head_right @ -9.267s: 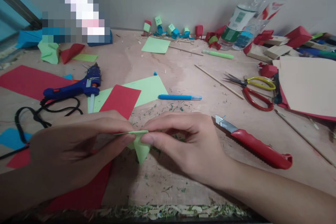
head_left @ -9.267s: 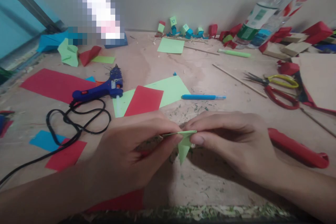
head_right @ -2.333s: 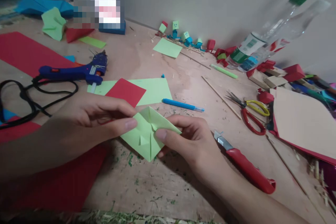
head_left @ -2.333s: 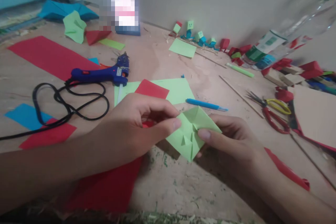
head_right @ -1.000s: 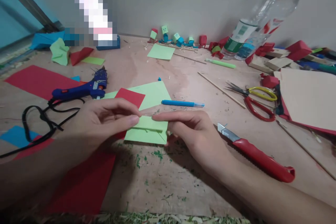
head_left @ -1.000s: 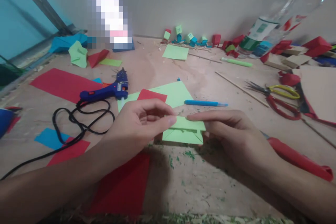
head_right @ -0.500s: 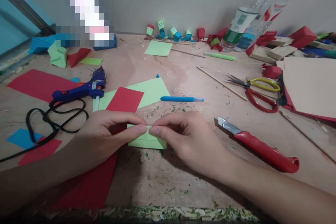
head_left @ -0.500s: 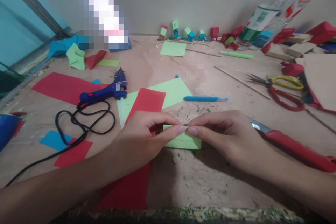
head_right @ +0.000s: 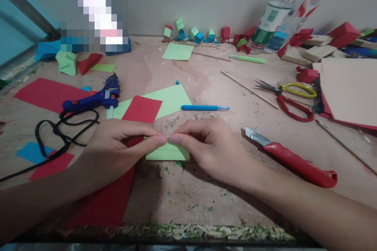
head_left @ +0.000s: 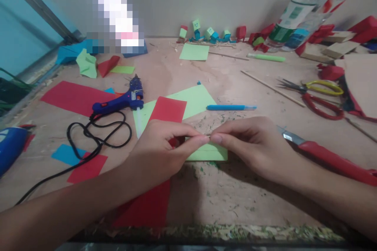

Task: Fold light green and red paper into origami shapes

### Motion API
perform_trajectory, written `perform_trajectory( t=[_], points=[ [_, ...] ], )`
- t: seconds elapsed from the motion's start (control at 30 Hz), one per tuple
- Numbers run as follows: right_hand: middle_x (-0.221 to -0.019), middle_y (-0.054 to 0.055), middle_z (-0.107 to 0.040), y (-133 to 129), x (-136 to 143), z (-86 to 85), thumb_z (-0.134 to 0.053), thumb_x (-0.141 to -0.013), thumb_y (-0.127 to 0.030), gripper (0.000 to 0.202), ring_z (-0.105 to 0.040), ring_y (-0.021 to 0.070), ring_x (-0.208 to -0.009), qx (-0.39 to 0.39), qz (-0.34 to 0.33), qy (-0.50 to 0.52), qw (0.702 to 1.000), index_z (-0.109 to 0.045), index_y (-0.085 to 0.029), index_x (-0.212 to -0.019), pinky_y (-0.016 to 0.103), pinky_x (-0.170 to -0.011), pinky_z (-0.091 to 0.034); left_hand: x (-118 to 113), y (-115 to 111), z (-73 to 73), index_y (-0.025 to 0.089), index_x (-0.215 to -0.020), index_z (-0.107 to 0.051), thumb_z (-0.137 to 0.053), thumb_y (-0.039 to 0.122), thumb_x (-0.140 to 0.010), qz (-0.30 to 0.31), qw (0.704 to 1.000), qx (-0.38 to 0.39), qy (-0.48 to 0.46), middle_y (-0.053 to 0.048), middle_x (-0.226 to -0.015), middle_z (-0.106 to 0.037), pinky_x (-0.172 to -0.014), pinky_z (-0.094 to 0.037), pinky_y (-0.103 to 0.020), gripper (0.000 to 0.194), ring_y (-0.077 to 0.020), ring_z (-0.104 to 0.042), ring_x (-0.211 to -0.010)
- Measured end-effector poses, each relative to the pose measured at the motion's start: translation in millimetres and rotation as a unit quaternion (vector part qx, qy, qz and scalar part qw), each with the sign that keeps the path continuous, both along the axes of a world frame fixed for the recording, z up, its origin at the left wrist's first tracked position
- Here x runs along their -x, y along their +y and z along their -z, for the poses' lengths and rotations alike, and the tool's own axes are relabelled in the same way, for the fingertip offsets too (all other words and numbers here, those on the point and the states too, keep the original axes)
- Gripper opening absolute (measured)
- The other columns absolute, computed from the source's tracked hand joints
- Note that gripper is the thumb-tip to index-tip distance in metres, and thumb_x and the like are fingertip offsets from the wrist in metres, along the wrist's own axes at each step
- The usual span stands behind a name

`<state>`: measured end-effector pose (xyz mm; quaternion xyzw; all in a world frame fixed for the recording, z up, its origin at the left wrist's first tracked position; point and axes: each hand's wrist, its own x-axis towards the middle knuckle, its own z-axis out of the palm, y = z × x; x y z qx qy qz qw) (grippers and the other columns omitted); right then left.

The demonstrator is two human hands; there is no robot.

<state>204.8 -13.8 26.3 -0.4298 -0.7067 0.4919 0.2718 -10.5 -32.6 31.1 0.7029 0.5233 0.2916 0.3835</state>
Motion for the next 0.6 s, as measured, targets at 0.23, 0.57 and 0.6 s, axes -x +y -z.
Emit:
perform_trajectory(
  t=[0.23, 0.57, 0.6],
  points=[
    [-0.061, -0.001, -0.067, 6, -2, -2.6, -0.071, -0.095, -0.032, 0.026, -0.054, 0.0122, -0.053, 0.043, 0.033, 0.045, 0.998, -0.078, -0.020, -0.073, 0.027, -0.049, -0.040, 7, 1, -1.9, 0.019, -0.066, -0.075, -0.069, 0.035, -0.094, -0.049, 0.997, 0.038, -0.047, 0.004, -0.055, -0.057, -0.050, -0.036, -0.022, 0.032, -0.0110, -0.047, -0.053],
    [-0.053, -0.004, -0.058, 6, -1, 0.6, -0.074, -0.092, -0.034, 0.028, -0.044, 0.0084, -0.046, 0.127, 0.073, 0.111, 0.983, -0.076, -0.019, -0.068, 0.024, -0.046, -0.035, 9, 3, 7.9, 0.018, -0.106, -0.080, -0.072, 0.028, -0.094, -0.016, 0.993, -0.118, 0.021, -0.003, -0.094, -0.080, -0.075, -0.056, -0.027, 0.018, -0.0181, -0.072, -0.084],
    [-0.054, -0.004, -0.057, 6, 0, 1.1, -0.074, -0.093, -0.034, 0.028, -0.044, 0.0082, -0.047, 0.133, 0.076, 0.115, 0.981, -0.076, -0.019, -0.069, 0.024, -0.046, -0.034, 10, 4, 10.4, 0.016, -0.117, -0.077, -0.075, 0.025, -0.092, 0.012, 0.981, -0.186, 0.045, -0.007, -0.107, -0.080, -0.085, -0.057, -0.030, 0.027, -0.0209, -0.073, -0.095]
  ],
)
